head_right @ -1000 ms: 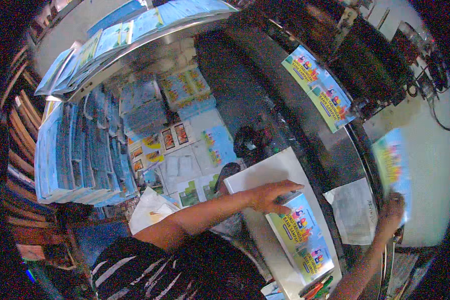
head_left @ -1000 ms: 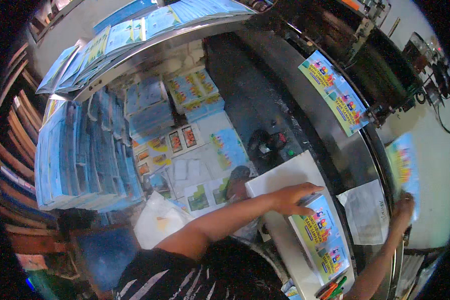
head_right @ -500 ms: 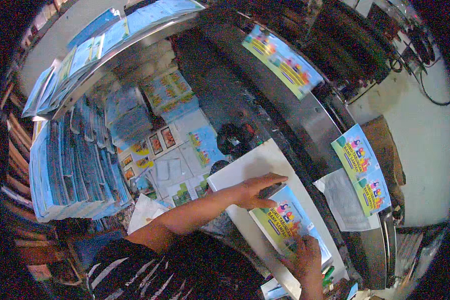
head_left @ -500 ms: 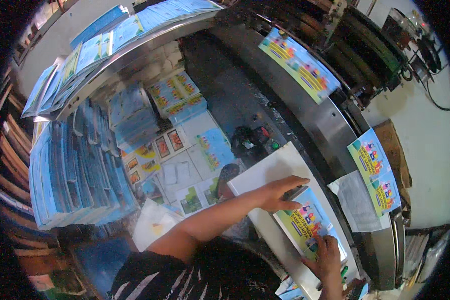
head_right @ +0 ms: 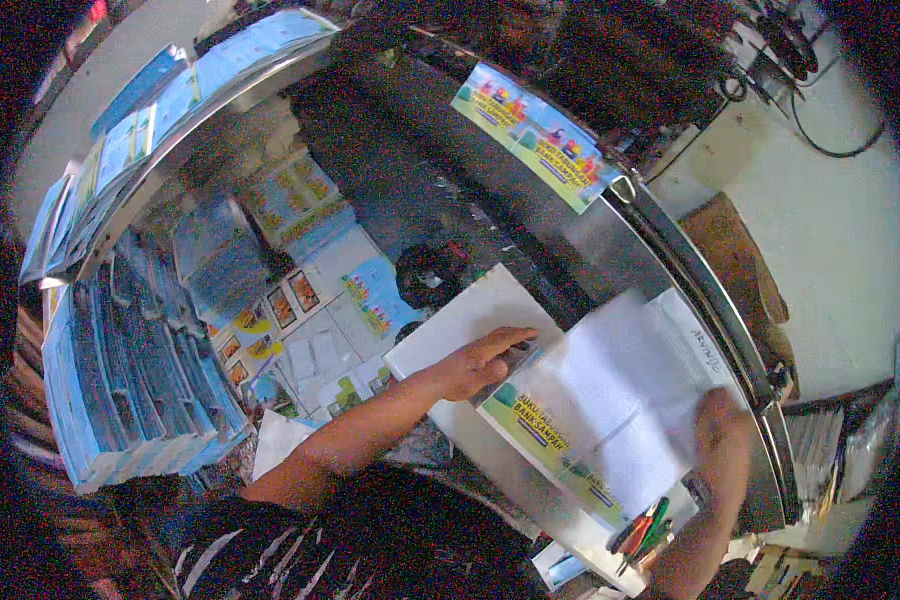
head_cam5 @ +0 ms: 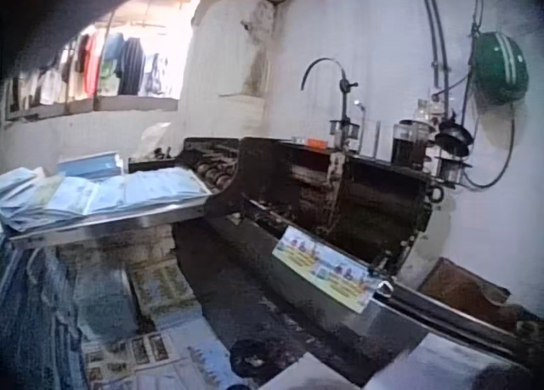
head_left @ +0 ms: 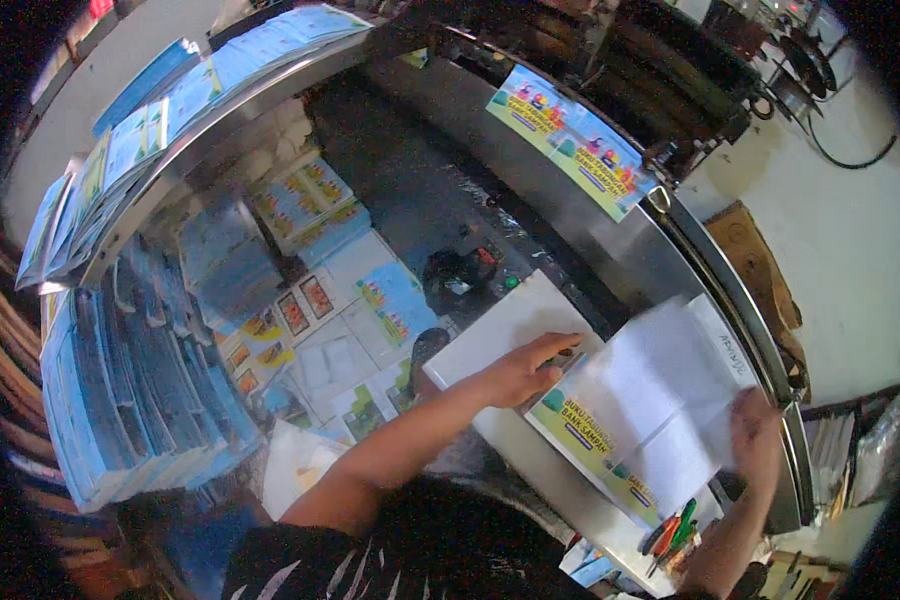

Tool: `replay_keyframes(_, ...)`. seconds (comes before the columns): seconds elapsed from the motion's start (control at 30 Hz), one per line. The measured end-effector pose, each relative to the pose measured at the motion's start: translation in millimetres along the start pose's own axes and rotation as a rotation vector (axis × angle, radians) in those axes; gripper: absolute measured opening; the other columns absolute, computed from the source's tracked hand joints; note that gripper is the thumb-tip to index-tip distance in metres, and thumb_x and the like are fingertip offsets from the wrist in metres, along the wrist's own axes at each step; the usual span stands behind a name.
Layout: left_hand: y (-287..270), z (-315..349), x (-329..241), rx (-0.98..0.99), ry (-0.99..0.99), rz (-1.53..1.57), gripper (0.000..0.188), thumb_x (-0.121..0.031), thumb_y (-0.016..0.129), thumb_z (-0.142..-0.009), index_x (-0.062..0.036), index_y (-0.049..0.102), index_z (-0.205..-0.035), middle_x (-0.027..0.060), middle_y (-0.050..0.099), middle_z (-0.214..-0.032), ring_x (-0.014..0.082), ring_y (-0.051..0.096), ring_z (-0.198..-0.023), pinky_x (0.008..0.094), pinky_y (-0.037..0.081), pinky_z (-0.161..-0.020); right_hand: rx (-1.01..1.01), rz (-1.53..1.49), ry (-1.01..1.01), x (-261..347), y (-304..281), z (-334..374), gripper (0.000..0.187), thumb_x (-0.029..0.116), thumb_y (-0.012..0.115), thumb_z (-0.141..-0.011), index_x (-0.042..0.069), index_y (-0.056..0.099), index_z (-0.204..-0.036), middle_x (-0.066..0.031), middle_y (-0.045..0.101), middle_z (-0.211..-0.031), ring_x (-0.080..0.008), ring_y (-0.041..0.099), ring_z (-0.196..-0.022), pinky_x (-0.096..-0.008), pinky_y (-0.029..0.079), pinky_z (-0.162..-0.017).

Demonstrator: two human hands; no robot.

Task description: The person assembles booklets by inserting printed inner pages into booklet covers and folding them by hand, then stacks and aligns a batch of booklets.

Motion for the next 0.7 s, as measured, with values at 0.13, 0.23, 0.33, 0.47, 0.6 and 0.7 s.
replay_keyframes(0.13,0.3,0.6,-9.3,-0.013,0.000,-0.076,0.069,-0.030,0.064,-0.092,-0.0055,0.035,-0.149,0.0209,0.044,-0.143,0.0353,0.044,-0.132,0.0413,0.035,-0.112,-0.591,0.308,-0.043,-21.1,-57.0,-50.1,0.034,0.006,0.055,-0.089,0.004,0.064,-0.122,-0.0187,0.062,-0.111,-0.0389,0.059,-0.103,-0.0469,0.048,-0.089)
replay_keyframes(0.23,2.9,-0.2,-6.9,0.040,-0.064,-0.103,0.084,-0.042,0.072,-0.085,-0.0057,0.033,-0.150,0.0213,0.042,-0.145,0.0371,0.042,-0.134,0.0431,0.034,-0.112,-0.654,0.378,-0.027,-29.7,-45.0,-74.7,0.041,0.001,0.059,-0.084,0.005,0.063,-0.125,-0.0170,0.062,-0.114,-0.0383,0.059,-0.105,-0.0462,0.048,-0.090)
replay_keyframes(0.33,15.3,-7.3,-17.9,0.054,0.001,-0.263,0.084,-0.026,0.078,-0.080,-0.0068,0.034,-0.150,0.0202,0.044,-0.143,0.0373,0.044,-0.133,0.0421,0.036,-0.111,-0.525,0.367,-0.132,-78.6,13.1,-76.4,0.046,0.000,0.065,-0.073,0.009,0.068,-0.119,-0.0166,0.063,-0.111,-0.0357,0.060,-0.103,-0.0451,0.050,-0.089)
replay_keyframes(0.47,10.1,-2.7,-18.3,0.029,-0.098,-0.147,0.078,-0.022,0.077,-0.081,-0.0056,0.039,-0.147,0.0217,0.046,-0.143,0.0356,0.047,-0.130,0.0394,0.038,-0.110,-0.263,0.222,-0.093,-41.2,64.0,-58.5,0.039,0.005,0.067,-0.073,0.008,0.069,-0.112,-0.0140,0.065,-0.100,-0.0333,0.061,-0.096,-0.0437,0.050,-0.083)
replay_keyframes(0.6,4.4,-4.3,-14.7,-0.034,-0.127,-0.103,0.073,-0.018,0.078,-0.081,-0.0038,0.043,-0.144,0.0192,0.050,-0.138,0.0312,0.051,-0.125,0.0373,0.039,-0.108,-0.088,-0.020,0.003,13.0,55.6,-9.9,0.043,0.009,0.076,-0.072,0.003,0.065,-0.113,-0.0180,0.062,-0.108,-0.0377,0.060,-0.103,-0.0438,0.049,-0.089)
replay_keyframes(0.7,0.8,-19.8,-23.9,-0.007,-0.073,-0.082,0.069,-0.017,0.077,-0.082,-0.0044,0.046,-0.142,0.0175,0.052,-0.134,0.0294,0.052,-0.124,0.0361,0.040,-0.106,0.228,-0.195,-0.075,62.9,71.2,40.7,0.059,0.022,0.082,-0.070,0.003,0.061,-0.121,-0.0182,0.060,-0.115,-0.0361,0.058,-0.109,-0.0434,0.048,-0.093)
Point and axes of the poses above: each hand's wrist, its own z-axis away from the middle knuckle, its own y-axis out of the palm, x = y × z, the point moved 4 cm from there along -z, towards the middle knuckle
